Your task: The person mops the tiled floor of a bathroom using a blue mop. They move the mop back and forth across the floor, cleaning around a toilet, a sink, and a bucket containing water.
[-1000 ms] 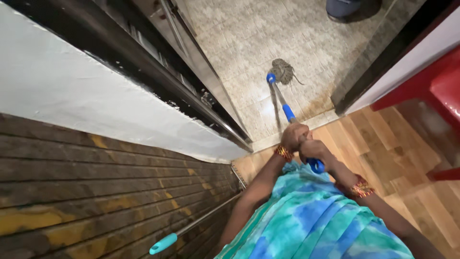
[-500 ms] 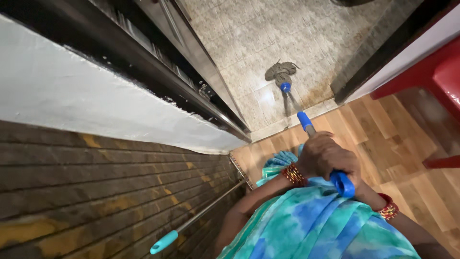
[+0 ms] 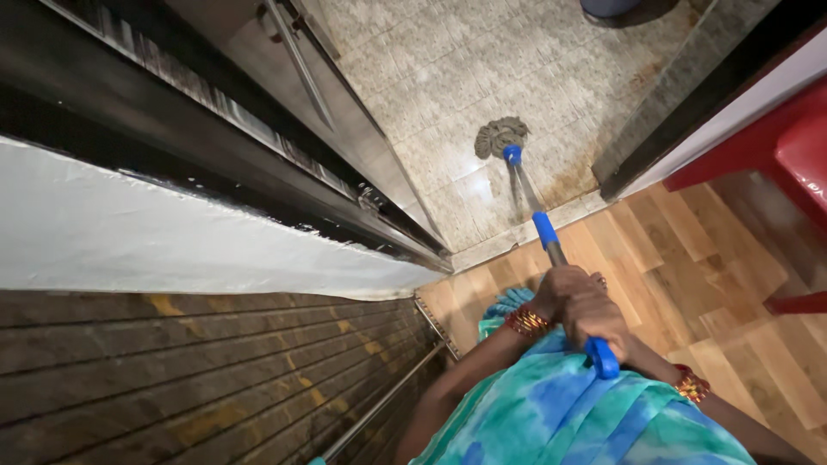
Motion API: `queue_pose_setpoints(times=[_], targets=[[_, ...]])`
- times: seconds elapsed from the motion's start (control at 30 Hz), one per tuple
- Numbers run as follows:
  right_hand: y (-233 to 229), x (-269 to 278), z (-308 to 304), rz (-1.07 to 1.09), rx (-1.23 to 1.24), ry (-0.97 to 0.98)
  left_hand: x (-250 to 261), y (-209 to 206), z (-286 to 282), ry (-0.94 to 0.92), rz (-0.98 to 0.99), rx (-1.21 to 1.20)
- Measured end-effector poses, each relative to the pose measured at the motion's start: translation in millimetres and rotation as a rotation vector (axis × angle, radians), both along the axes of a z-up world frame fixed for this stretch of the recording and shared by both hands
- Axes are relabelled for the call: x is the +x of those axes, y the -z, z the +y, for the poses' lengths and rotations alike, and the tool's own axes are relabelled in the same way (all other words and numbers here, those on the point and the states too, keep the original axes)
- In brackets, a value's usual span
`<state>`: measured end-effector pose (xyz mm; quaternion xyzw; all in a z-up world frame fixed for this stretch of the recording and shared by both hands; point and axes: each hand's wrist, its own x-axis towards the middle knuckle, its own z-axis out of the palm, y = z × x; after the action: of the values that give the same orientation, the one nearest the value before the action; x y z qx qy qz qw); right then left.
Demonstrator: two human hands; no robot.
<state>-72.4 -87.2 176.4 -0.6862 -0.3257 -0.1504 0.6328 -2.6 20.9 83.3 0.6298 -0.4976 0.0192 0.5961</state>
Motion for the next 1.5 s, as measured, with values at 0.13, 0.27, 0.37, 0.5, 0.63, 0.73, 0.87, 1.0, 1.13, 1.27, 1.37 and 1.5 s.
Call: queue_pose_setpoints(times=[0.13,0.27,0.37,0.5,0.63,0.73,0.87,1.0,1.13,1.27,1.37,1.5], targets=[[53,21,-6,0.037,-0.097,0.057,23,33,-2,-0.039,-0.011,0.045],[93,32,0,0.063,-0.302,0.213,46,65,3,-0.049,0.006,0.106],[99,33,2,0.168,-0.329,0.168,50,73,10,-0.087,-0.010,0.208],[75,19,-4,0.236,-0.276,0.223,44,45,3,-0.052,-0.054,0.210],[21,-3,-14,0.268,-0.134,0.305,33,-14,-5,-0.037,-0.096,0.182],[-27,-21,-2,0.495,0.192,0.445,27,-60,-7,-0.050,-0.007,0.198],[-78,-21,-7,0.170,0.221,0.188,13,-105,-4,-0.020,0.034,0.180],[-92,-13,-10,-0.163,0.141,0.090,0,-126,2,-0.018,0.138,0.258],[-93,-5,-14,-0.169,0.065,0.039,-4,-107,1,-0.087,0.122,0.116],[-76,12,-2,-0.318,0.134,-0.023,10,-50,-11,-0.012,0.067,-0.082],[-59,20,-5,-0.338,0.120,0.021,18,-14,-17,-0.028,0.048,-0.071],[-17,34,-5,-0.349,0.065,0.050,32,15,-18,-0.087,-0.032,-0.053]])
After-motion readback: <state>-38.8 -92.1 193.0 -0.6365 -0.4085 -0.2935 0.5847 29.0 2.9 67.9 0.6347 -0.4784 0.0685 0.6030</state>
